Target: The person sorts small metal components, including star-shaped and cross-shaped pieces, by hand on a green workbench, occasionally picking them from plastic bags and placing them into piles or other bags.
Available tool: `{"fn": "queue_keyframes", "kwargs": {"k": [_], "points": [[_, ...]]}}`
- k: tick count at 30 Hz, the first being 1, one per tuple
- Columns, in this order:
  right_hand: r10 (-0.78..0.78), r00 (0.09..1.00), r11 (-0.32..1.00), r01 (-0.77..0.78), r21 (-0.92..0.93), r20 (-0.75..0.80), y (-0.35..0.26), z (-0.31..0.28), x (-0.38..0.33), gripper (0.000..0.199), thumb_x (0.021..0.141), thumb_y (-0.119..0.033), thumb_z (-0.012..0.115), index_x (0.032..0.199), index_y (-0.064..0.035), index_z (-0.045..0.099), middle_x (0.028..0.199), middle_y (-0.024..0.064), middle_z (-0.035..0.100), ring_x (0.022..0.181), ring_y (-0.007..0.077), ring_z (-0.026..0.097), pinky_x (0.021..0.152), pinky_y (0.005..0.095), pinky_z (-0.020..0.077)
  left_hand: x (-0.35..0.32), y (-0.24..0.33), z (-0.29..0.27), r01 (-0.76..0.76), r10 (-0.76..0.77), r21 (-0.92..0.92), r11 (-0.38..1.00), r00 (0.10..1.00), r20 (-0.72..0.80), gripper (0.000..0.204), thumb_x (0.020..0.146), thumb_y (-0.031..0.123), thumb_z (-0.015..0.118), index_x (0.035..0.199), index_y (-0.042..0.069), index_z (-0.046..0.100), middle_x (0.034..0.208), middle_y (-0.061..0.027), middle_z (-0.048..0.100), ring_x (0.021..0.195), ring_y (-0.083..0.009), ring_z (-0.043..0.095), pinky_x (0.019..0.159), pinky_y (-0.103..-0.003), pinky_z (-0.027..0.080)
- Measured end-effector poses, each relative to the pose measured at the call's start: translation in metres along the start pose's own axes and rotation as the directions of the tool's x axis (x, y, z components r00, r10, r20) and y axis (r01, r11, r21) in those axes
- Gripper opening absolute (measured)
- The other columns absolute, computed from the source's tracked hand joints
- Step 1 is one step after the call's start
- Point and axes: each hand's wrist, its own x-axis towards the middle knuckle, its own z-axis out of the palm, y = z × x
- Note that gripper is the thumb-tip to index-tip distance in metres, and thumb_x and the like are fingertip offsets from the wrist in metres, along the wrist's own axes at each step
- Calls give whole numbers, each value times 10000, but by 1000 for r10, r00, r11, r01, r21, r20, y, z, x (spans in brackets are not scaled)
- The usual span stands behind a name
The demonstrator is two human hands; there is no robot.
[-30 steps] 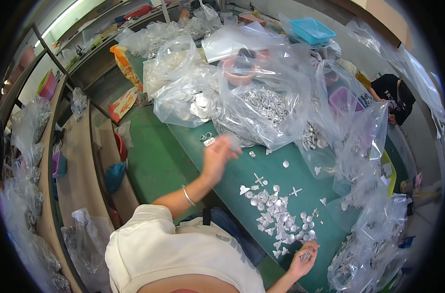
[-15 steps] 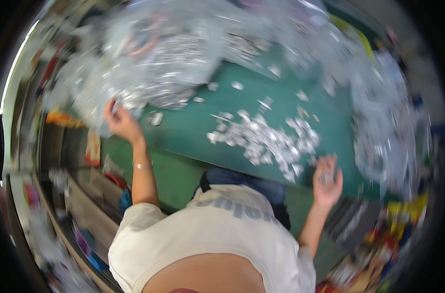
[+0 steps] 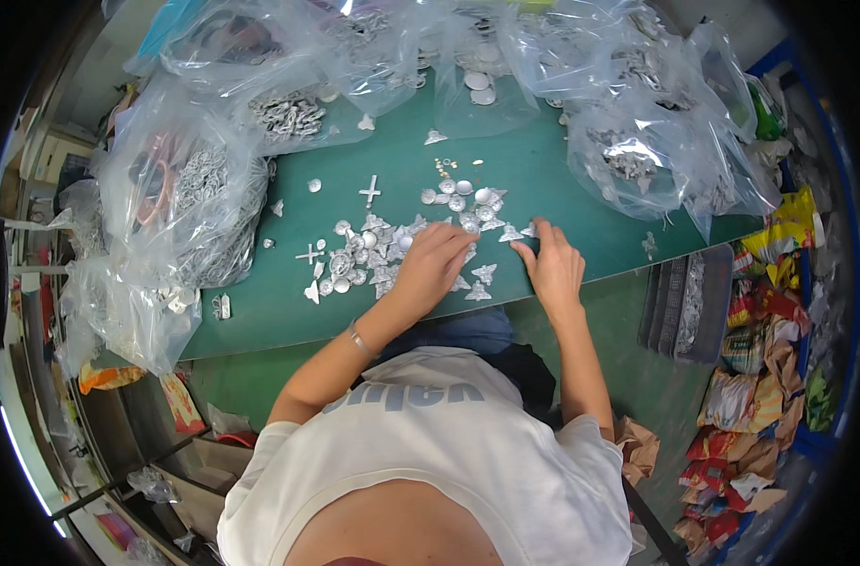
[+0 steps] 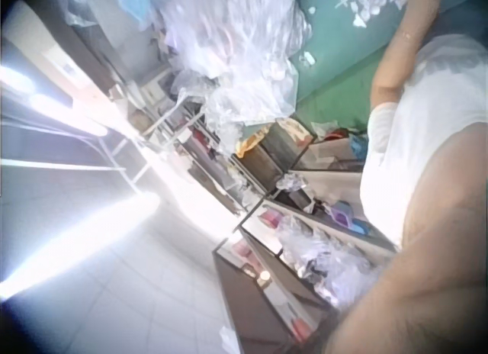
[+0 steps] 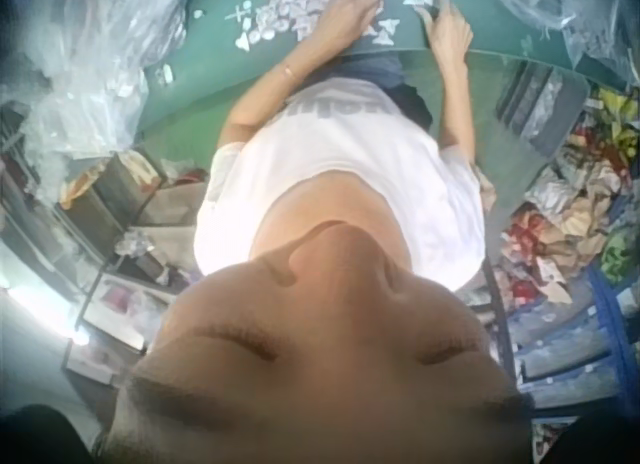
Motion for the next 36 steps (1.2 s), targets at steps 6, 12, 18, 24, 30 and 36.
{"fn": "queue_keyframes", "kwargs": {"k": [6, 12, 18, 24, 30, 36], "points": [[-185, 981, 981, 188, 56, -59, 19, 4, 4, 232, 815, -252, 655, 899, -59, 559, 824, 109, 611, 661, 343, 608, 533, 422, 465, 34, -12, 37, -105, 50, 342, 934, 985, 166, 245, 739, 99, 668, 975, 50, 629, 927, -64, 529, 904, -227, 502, 759, -336, 372], [167, 906, 185, -416, 890, 389, 55, 5, 11, 122, 891, -132, 541, 832, -27, 558, 709, 62, 567, 463, 166, 499, 380, 275, 354, 35, -31, 45, -230, 152, 383, 895, 963, 225, 187, 770, 99, 610, 947, 40, 616, 918, -71, 514, 891, -232, 501, 733, -346, 396], [22, 906, 211, -417, 884, 422, 24, -10, 20, 172, 859, -172, 599, 915, -12, 573, 707, 57, 547, 501, 136, 487, 418, 264, 368, 43, -41, 42, -258, 214, 306, 916, 962, 170, 144, 783, 84, 581, 910, 17, 573, 915, -104, 509, 874, -259, 505, 746, -360, 408], [-105, 994, 976, 95, 197, 41, -4, 0, 14, 341, 722, -275, 731, 936, -53, 586, 835, 143, 618, 719, 353, 608, 582, 427, 465, 60, -41, 40, 24, -21, 18, 1000, 985, -173, 108, 886, 97, 477, 872, 9, 539, 872, -124, 547, 752, -265, 522, 658, -337, 423], [-248, 968, 966, 245, 86, 29, -4, 3, 15, 243, 777, -217, 680, 885, -27, 573, 809, 127, 591, 680, 344, 606, 544, 420, 466, 34, -6, -1, 578, -497, -815, -41, 696, 519, 247, 951, 203, 408, 872, 11, 543, 784, -71, 576, 682, -129, 540, 584, -246, 437], [-300, 953, 946, 302, 117, -39, 1, 3, 22, 156, 847, -180, 600, 831, -28, 572, 770, 150, 567, 673, 339, 604, 544, 422, 468, -34, 32, -5, 798, -315, -500, -336, 405, 858, 257, 957, 173, 417, 1038, -11, 578, 871, -62, 611, 797, -138, 604, 694, -253, 509]]}}
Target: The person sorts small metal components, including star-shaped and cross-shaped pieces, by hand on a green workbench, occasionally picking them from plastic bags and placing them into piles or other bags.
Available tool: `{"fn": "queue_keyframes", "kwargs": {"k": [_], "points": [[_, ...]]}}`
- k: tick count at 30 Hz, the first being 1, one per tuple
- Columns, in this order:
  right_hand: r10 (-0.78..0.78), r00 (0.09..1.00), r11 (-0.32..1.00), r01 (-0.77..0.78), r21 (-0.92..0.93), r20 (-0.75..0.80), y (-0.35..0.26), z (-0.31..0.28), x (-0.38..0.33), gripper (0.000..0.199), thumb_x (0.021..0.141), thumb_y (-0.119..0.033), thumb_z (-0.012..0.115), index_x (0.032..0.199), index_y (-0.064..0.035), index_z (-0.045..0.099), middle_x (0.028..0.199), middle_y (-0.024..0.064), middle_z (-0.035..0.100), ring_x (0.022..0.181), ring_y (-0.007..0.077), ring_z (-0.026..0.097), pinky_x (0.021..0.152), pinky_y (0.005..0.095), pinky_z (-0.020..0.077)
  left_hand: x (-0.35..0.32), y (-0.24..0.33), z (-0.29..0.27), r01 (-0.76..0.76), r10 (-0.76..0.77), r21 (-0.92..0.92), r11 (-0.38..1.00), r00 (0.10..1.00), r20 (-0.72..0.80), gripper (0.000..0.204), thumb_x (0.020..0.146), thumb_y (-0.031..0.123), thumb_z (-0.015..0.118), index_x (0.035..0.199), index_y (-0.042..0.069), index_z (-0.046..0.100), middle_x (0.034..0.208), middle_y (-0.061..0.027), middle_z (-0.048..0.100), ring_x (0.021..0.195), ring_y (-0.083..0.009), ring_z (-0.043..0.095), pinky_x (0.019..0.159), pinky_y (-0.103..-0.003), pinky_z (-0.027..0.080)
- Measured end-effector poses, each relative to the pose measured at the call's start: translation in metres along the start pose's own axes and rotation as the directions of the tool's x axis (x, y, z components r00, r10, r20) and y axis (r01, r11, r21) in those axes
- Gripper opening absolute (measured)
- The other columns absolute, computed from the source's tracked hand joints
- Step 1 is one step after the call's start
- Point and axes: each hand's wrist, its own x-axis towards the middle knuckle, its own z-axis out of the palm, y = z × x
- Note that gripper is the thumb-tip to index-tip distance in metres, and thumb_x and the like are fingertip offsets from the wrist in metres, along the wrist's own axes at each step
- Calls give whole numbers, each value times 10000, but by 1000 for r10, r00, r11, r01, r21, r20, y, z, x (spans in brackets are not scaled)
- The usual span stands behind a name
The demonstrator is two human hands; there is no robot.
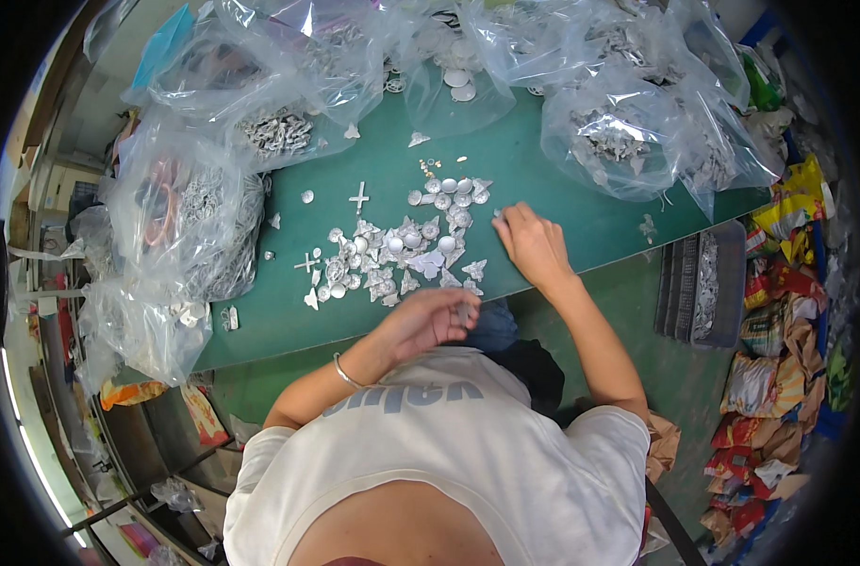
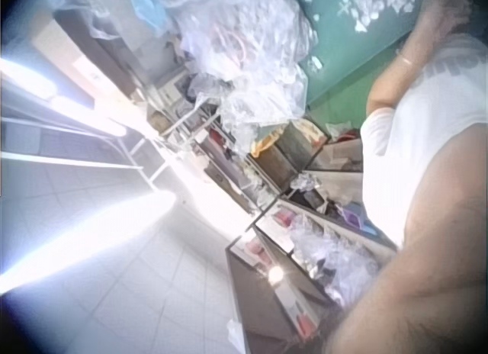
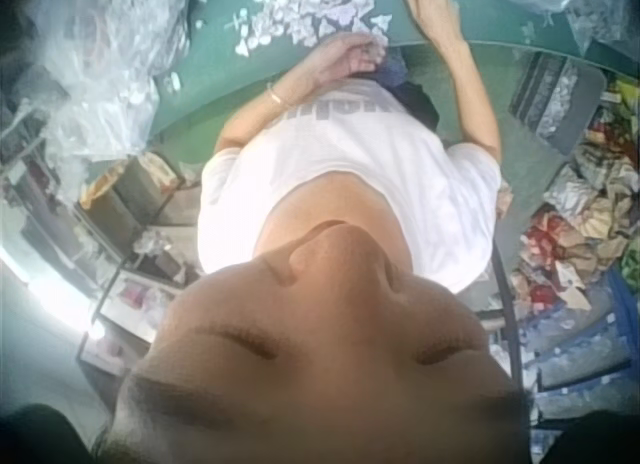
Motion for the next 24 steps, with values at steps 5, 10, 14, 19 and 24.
{"fn": "queue_keyframes", "kwargs": {"k": [5, 10, 14, 19, 24], "points": [[208, 975, 916, -167, 365, -77, 11, 4, 7, 183, 886, -120, 520, 775, 5, 594, 735, 151, 589, 616, 312, 578, 549, 363, 444, 7, -39, -10, 155, -152, -38, 987, 985, 83, 329, 968, 213, 411, 1163, -20, 537, 1100, -130, 601, 990, -208, 604, 877, -332, 491], [-62, 902, 534, -332, 778, 428, -39, -27, -30, 170, 872, -154, 561, 793, -9, 600, 701, 105, 571, 614, 209, 538, 556, 291, 424, 14, -42, -1, 192, -152, -340, 921, 978, 140, 374, 968, 281, 381, 1182, 4, 514, 1112, -131, 585, 952, -224, 613, 852, -358, 505], [-356, 844, 767, 18, 642, 401, -82, -20, -62, 102, 804, -140, 619, 820, -41, 640, 712, 92, 582, 734, 246, 582, 632, 335, 463, 27, -75, -41, 234, -94, -520, 822, 955, 280, 360, 949, 291, 402, 1151, 20, 525, 1068, -153, 588, 933, -248, 617, 803, -389, 526], [-490, 826, 706, 189, 683, 278, -81, -22, -64, 191, 731, -125, 700, 906, -55, 668, 910, 59, 627, 912, 264, 608, 807, 378, 454, 16, -66, -46, 243, -128, -489, 838, 958, 257, 277, 926, 211, 451, 1114, 30, 544, 1057, -147, 598, 929, -262, 625, 818, -415, 531], [-206, 971, 951, 170, 259, 118, -60, -23, -45, 431, 736, -187, 700, 1116, -14, 590, 1200, 134, 563, 1197, 302, 469, 979, 447, 358, 25, -76, -54, 172, -187, -402, 899, 982, 3, 293, 915, 208, 507, 1152, 38, 534, 1123, -131, 585, 992, -259, 604, 904, -431, 491]]}}
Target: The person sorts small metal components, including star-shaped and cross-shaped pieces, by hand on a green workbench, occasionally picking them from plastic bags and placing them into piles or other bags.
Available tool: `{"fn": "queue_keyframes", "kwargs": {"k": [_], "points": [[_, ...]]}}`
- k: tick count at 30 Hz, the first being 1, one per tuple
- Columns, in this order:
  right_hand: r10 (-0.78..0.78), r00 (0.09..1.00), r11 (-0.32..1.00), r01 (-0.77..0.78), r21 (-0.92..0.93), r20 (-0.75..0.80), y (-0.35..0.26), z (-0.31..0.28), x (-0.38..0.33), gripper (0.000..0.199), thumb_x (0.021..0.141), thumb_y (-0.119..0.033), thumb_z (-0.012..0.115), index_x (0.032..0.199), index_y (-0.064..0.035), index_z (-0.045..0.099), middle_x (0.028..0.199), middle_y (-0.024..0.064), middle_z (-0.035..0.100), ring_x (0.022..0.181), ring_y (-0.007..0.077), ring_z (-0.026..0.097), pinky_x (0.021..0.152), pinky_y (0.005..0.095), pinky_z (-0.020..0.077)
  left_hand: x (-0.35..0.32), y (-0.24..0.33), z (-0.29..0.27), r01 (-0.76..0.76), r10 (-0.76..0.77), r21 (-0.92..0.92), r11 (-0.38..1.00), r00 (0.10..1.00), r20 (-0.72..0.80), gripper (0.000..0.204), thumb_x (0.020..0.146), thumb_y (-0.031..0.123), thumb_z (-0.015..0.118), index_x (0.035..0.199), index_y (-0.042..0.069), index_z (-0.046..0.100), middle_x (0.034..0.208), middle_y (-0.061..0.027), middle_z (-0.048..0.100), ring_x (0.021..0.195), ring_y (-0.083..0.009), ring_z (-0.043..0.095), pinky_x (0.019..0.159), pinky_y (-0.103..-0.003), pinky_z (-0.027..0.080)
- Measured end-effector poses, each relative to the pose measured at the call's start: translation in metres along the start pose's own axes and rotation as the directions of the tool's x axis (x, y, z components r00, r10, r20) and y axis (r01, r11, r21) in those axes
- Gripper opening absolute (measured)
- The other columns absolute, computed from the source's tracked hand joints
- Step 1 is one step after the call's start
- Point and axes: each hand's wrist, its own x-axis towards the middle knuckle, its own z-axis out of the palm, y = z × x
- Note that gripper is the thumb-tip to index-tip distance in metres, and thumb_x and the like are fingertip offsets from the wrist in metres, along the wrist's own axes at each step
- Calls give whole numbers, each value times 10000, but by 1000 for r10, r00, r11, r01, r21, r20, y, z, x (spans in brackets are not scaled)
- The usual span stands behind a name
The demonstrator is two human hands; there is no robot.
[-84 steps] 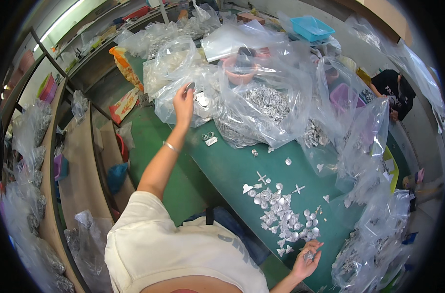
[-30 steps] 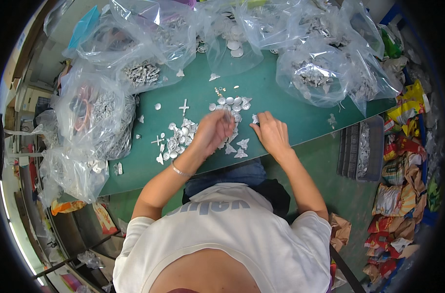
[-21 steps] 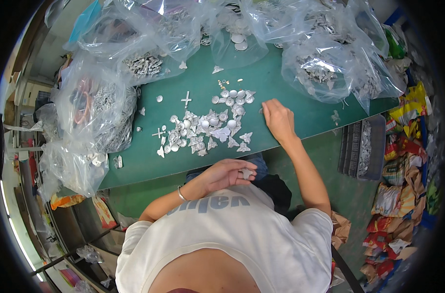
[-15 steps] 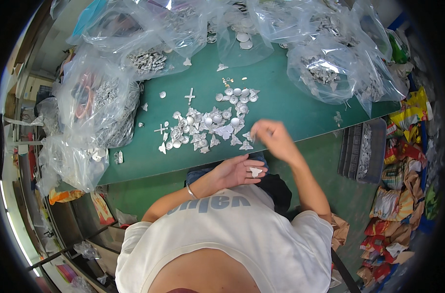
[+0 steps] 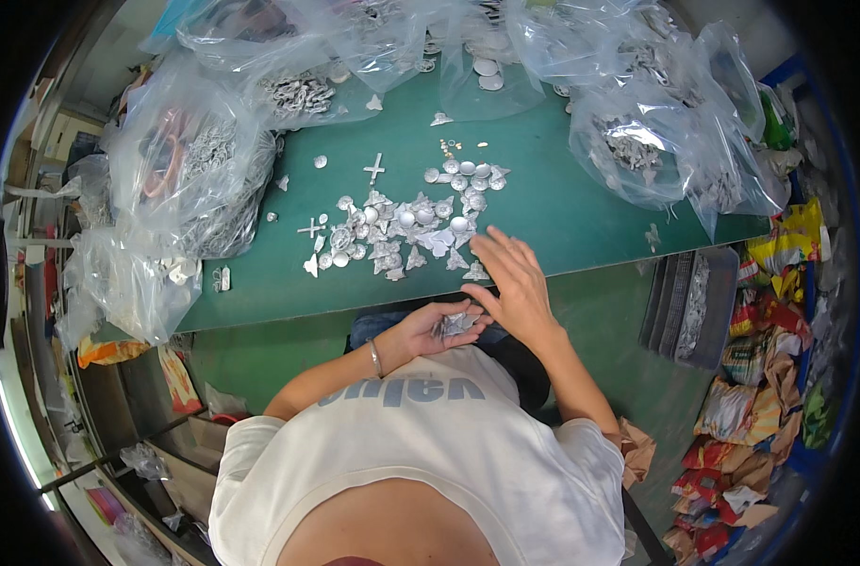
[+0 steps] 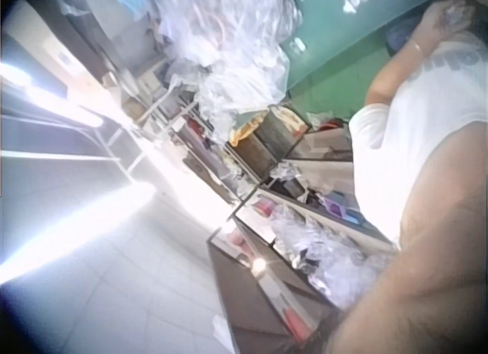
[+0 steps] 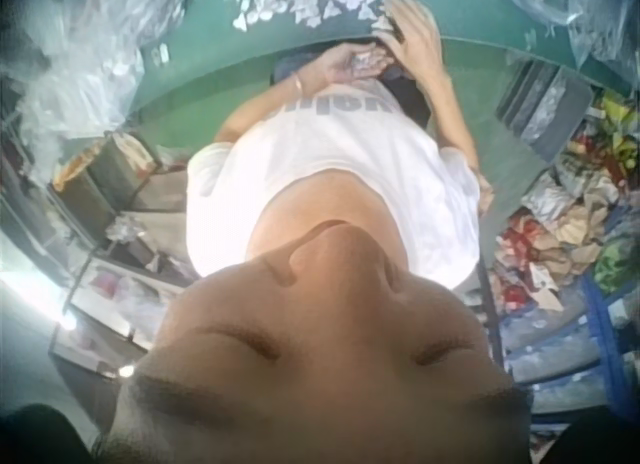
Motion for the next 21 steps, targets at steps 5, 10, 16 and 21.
{"fn": "queue_keyframes", "kwargs": {"k": [5, 10, 16, 21], "points": [[-66, 981, 996, 77, -54, 185, 3, 25, -25, 499, 747, -194, 678, 1190, -15, 536, 1310, 129, 478, 1278, 312, 381, 1041, 473, 300, -2, 1, 0, -90, 106, -116, 989, 984, 146, 312, 926, 227, 472, 1178, 49, 524, 1150, -109, 581, 1077, -260, 557, 986, -452, 422], [-241, 943, 959, 194, 208, 230, -5, 35, -44, 399, 742, -163, 669, 1106, -16, 597, 1241, 124, 537, 1240, 332, 432, 1043, 471, 307, 19, -10, -33, -55, 162, -283, 958, 915, 371, 296, 910, 190, 469, 1161, 49, 537, 1161, -108, 581, 1089, -255, 553, 993, -464, 413], [-95, 993, 995, 93, -36, -69, 9, 36, 21, 256, 757, -93, 646, 1006, -35, 629, 1152, 106, 573, 1139, 308, 485, 947, 467, 362, -4, 0, 0, -146, 171, -190, 971, 978, 120, 333, 918, 178, 483, 1212, 25, 508, 1230, -127, 547, 1142, -274, 525, 1000, -454, 411], [-191, 978, 969, 174, -173, -85, 40, 44, 46, 164, 745, -66, 642, 907, -49, 625, 971, 65, 577, 1020, 266, 510, 926, 448, 344, -7, 1, -11, -192, 200, -75, 978, 973, 114, 395, 934, 192, 474, 1286, 15, 442, 1318, -137, 478, 1170, -287, 504, 1004, -454, 406]]}}
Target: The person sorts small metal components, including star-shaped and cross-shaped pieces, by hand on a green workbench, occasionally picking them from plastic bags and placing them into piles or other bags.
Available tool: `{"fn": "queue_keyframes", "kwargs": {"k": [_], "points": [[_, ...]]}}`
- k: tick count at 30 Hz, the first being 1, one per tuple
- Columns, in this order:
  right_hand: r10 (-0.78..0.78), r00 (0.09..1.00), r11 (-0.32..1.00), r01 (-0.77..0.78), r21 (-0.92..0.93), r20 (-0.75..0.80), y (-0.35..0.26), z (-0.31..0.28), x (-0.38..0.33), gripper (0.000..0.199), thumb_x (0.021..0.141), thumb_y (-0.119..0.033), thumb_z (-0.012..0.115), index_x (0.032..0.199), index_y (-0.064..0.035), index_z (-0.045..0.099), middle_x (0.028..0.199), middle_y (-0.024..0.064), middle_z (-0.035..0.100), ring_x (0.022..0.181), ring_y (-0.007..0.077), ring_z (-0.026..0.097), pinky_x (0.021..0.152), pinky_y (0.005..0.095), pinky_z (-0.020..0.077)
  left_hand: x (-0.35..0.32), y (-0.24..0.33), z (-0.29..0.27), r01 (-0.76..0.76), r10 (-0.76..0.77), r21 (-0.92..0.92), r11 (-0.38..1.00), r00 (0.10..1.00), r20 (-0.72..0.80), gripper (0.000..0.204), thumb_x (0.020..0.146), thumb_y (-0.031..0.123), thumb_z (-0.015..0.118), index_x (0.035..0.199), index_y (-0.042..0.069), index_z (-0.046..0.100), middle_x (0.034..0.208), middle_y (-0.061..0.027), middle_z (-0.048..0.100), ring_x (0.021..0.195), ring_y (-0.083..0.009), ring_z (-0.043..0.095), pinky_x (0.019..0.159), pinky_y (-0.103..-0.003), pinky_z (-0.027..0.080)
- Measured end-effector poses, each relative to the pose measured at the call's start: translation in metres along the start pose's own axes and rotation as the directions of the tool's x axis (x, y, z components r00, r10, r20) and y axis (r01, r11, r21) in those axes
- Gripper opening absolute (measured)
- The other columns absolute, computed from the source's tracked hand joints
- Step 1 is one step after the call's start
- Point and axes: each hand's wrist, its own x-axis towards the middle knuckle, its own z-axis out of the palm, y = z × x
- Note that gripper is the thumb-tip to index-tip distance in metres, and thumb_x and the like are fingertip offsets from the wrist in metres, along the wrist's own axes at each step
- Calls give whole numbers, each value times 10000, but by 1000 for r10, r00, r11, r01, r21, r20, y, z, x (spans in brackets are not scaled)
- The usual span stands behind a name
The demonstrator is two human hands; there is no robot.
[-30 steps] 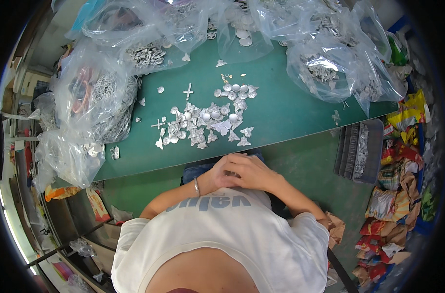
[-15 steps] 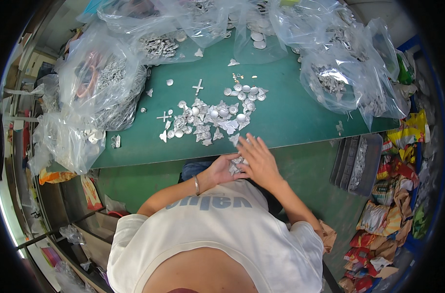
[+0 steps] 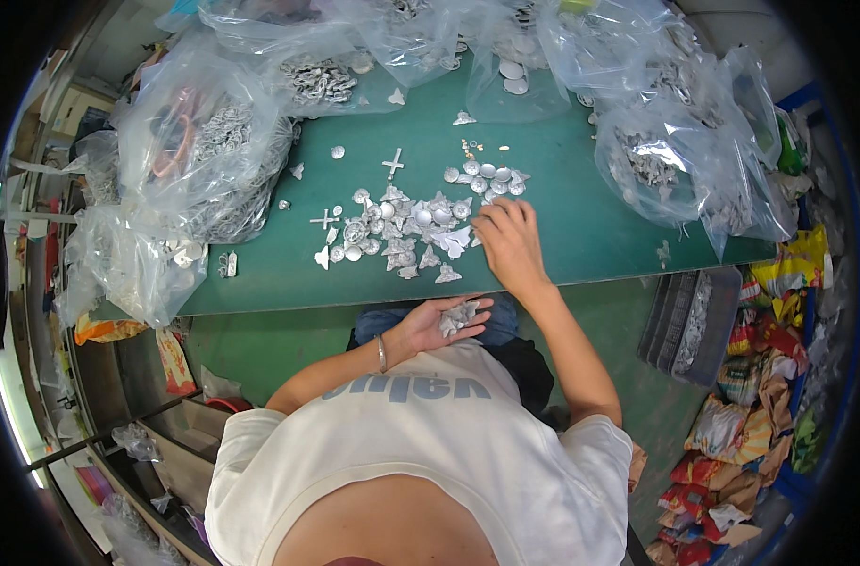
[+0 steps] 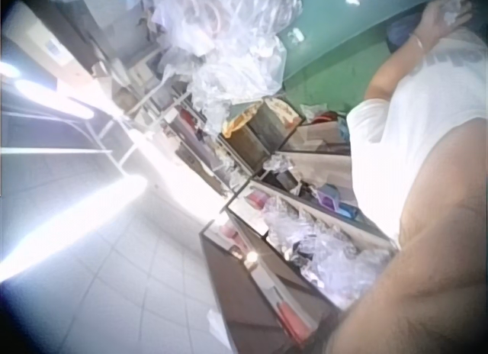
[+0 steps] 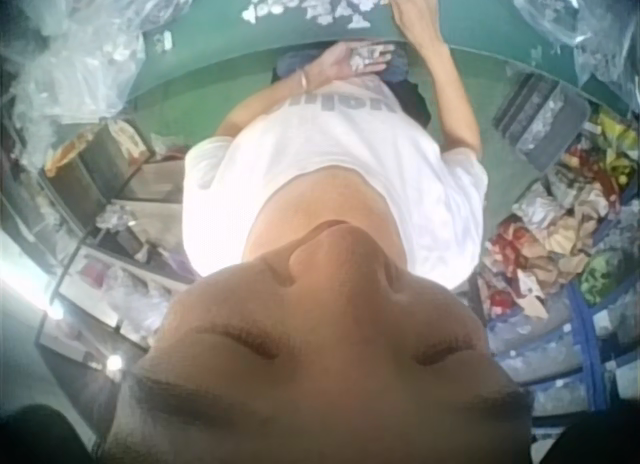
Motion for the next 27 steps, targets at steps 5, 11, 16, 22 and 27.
{"fn": "queue_keyframes", "kwargs": {"k": [5, 11, 16, 22, 27], "points": [[99, 990, 987, -110, -114, -100, 24, -14, -1, 166, 735, -48, 642, 899, -44, 617, 951, 72, 574, 958, 273, 528, 892, 428, 355, -2, 3, -5, -28, 28, 24, 999, 1000, 5, 442, 951, 264, 435, 1321, 24, 403, 1343, -144, 453, 1192, -287, 485, 1013, -452, 390], [112, 993, 994, -112, -14, 20, -18, -20, -17, 278, 749, -100, 663, 1007, -19, 602, 1134, 125, 551, 1114, 316, 491, 953, 449, 349, -1, 8, 3, 9, -5, -69, 998, 998, 56, 520, 955, 408, 334, 1323, 48, 410, 1339, -162, 451, 1199, -319, 472, 1032, -483, 356], [121, 969, 982, -149, 118, 217, -43, -20, -46, 352, 765, -142, 661, 1081, -10, 579, 1254, 168, 488, 1199, 358, 433, 995, 478, 318, 2, 3, -15, 22, -5, -179, 984, 995, 96, 468, 963, 379, 335, 1271, 49, 462, 1283, -162, 497, 1189, -367, 472, 1010, -557, 349], [271, 960, 960, -274, 48, 65, -44, -19, -34, 436, 786, -163, 627, 1179, -8, 521, 1346, 180, 402, 1269, 376, 344, 1024, 495, 283, -8, 7, 13, 19, -6, -193, 981, 998, 70, 473, 956, 406, 330, 1231, 59, 498, 1195, -156, 557, 1109, -370, 520, 1005, -611, 323], [165, 963, 979, -186, 86, 215, -52, -10, -53, 450, 781, -154, 619, 1184, 9, 505, 1346, 178, 412, 1267, 384, 355, 1036, 518, 277, -2, 4, -10, 32, -21, -244, 969, 999, 46, 462, 959, 407, 321, 1227, 77, 503, 1187, -128, 566, 1102, -346, 529, 979, -593, 361]]}}
